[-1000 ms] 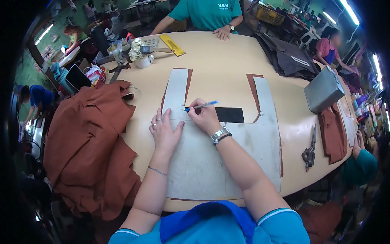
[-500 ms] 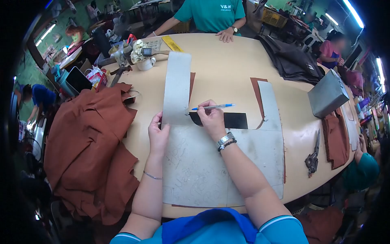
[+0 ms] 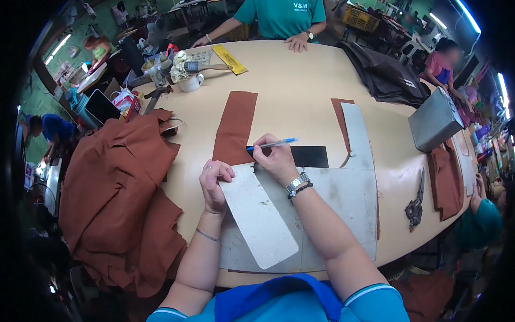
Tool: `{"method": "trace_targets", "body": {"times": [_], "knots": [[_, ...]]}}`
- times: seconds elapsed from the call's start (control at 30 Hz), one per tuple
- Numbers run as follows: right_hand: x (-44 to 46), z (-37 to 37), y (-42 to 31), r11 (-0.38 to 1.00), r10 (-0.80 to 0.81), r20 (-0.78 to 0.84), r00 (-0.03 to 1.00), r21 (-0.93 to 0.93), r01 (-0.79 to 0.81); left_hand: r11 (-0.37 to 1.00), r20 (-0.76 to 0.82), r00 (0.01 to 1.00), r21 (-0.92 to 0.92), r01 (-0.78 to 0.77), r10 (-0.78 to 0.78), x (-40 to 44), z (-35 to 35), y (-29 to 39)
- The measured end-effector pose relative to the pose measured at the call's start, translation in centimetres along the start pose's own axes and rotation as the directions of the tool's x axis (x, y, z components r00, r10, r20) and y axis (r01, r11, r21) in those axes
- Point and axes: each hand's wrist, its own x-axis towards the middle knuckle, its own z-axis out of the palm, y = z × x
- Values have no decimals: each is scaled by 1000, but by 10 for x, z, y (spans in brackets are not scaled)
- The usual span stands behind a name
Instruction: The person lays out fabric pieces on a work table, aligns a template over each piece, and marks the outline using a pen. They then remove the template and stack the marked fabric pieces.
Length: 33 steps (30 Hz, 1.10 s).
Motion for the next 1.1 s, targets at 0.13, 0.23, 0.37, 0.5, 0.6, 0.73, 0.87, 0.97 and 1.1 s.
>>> {"method": "trace_targets", "body": {"times": [0.13,0.23,0.37,0.5,0.6,0.73,0.87,0.97,1.1], "knots": [[0,0,-2,998,-7,31,999,-55,8,1000,-7,1000,11,-10,10,2,0,-2],[0,2,-1,994,-48,33,998,-93,51,1000,5,1000,14,-10,10,1,-1,-6],[1,4,4,982,-127,14,992,-141,128,1000,0,1000,2,-7,7,1,0,-8],[0,3,0,988,-79,-18,997,-132,76,1000,-1,1000,0,5,-5,1,-1,-7],[-2,3,-1,998,-44,-19,999,-39,43,1000,3,1000,-5,12,-12,2,-1,-6],[-1,3,-3,987,-97,15,995,-128,98,1000,12,1000,15,2,-2,2,-1,-6],[2,0,0,998,17,-41,999,-56,-20,997,-14,1000,-78,18,-19,1,1,-15],[0,-23,-1,918,154,-105,982,383,-103,978,-52,996,-200,60,-72,2,6,-31],[-58,-99,-23,994,102,-233,967,68,-89,995,-61,994,34,94,-92,3,3,-28]]}}
